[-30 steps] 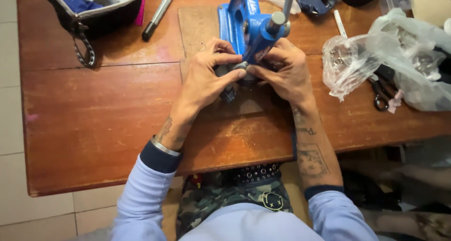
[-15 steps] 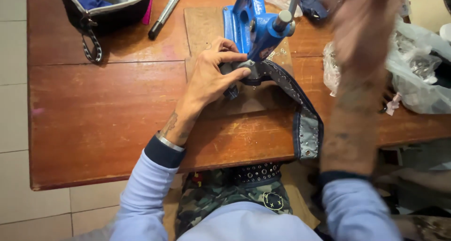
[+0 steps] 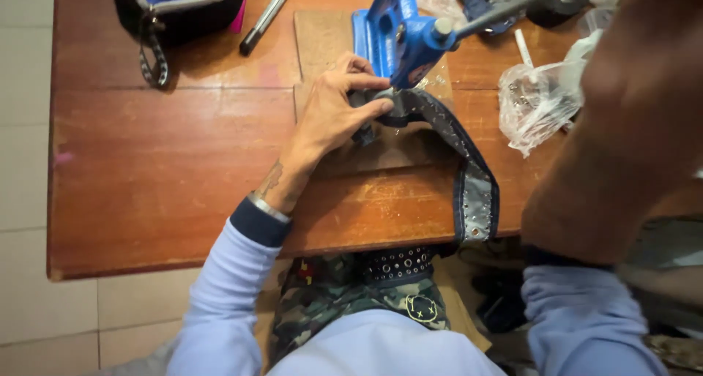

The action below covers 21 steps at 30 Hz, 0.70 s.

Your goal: Use a manual grommet press to attach metal eyelets to a fabric strap.

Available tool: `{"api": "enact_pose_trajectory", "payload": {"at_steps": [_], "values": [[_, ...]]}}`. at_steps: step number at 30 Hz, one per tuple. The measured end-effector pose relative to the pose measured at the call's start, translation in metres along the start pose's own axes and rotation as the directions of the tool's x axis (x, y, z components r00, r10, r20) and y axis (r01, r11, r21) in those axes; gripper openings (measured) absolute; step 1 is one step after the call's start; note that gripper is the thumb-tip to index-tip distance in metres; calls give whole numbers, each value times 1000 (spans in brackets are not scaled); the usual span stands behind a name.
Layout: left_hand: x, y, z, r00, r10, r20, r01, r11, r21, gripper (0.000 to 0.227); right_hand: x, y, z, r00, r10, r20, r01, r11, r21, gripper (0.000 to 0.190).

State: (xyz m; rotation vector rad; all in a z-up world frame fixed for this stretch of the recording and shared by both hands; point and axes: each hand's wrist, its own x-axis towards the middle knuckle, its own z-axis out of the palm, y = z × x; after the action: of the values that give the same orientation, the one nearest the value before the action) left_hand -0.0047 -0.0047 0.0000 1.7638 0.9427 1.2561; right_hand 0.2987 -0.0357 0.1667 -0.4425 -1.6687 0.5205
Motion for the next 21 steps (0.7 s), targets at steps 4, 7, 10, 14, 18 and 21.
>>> {"api": "enact_pose_trajectory", "payload": {"at_steps": [4, 7, 10, 14, 18, 21], "values": [[7, 0, -1, 999, 40, 7, -40, 999, -21, 30, -23, -42, 71, 991, -133, 14, 134, 984, -116, 49], [4, 0, 2, 1000, -7, 7, 7, 1000, -27, 31, -36, -66, 125, 983, -124, -136, 92, 971, -221, 48], [2, 1, 0, 1000, -20, 8, 20, 1000, -9, 31, -34, -70, 155, 947, -206, -248, 142, 956, -256, 50], [6, -3, -1, 1000, -11, 2, 11, 996, -86, 30, -59, -39, 158, 810, -495, -316, 467, 869, -163, 51], [16, 3, -3, 1000, 25, -16, -24, 999, 37, 31, -88, -31, 165, 789, -526, -319, 487, 851, -198, 48], [-1, 5, -1, 1000, 1, 14, -1, 999, 38, 30, -100, -35, 168, 809, -500, -309, 440, 864, -246, 48]]}}
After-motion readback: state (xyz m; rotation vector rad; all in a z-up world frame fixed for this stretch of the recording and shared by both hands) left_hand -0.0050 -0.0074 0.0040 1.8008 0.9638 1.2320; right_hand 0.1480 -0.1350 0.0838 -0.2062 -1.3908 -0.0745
